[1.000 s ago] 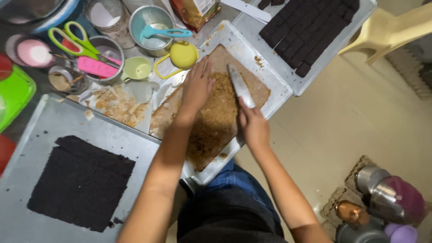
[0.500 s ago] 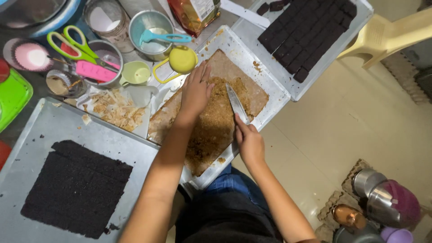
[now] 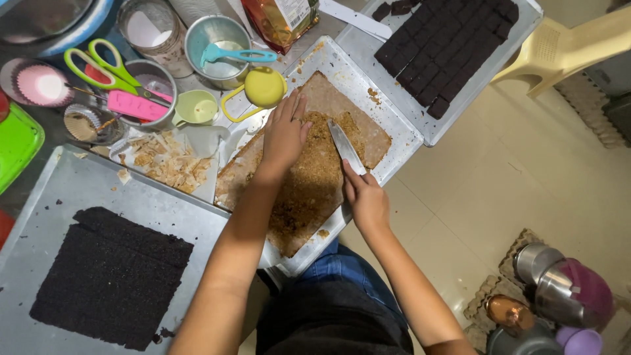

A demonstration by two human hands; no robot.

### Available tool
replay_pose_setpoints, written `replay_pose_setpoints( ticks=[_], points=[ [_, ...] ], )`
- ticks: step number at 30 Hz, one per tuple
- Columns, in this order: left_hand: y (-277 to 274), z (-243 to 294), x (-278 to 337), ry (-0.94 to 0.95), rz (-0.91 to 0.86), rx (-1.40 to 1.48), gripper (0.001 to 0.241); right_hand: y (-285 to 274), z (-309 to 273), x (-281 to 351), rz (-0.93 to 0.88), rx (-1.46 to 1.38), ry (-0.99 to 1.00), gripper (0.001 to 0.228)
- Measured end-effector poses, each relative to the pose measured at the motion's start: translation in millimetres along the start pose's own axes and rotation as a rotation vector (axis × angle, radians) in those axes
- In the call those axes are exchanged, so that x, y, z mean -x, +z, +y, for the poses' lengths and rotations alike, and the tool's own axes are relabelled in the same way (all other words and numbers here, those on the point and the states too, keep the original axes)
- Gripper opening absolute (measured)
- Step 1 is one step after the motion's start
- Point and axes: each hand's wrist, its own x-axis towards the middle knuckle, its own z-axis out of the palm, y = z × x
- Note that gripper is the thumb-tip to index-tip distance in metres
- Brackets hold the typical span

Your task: Preparing and cutting a cake base or crumb mixture on a baking tray.

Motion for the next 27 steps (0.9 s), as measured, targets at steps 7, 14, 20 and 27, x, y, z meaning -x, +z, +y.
replay_pose_setpoints(
  ticks=[7,14,20,27],
  points=[
    [-1.0,-0.1,0.0,-0.005,-0.001,0.012,0.060,33.7,44.1,-15.4,0.013,-0.505,-0.116,0.038],
    [-1.6,0.7,-1.6,-0.027,-0.022,0.011,0.060,63.3,83.0,-22.3,-0.279,-1.017,0.351,0.043],
    [-0.4,2.6,-1.2,-0.032,0.003,0.012,0.058,-2.5,49.5,-51.0,0.059,-0.743,0.045,0.042],
    [-14.6,28.3,-26.8,0.027,0.130,0.122,0.036,-26.0,67.1,-61.0,0.077,-0.462,0.027,0.039]
  ],
)
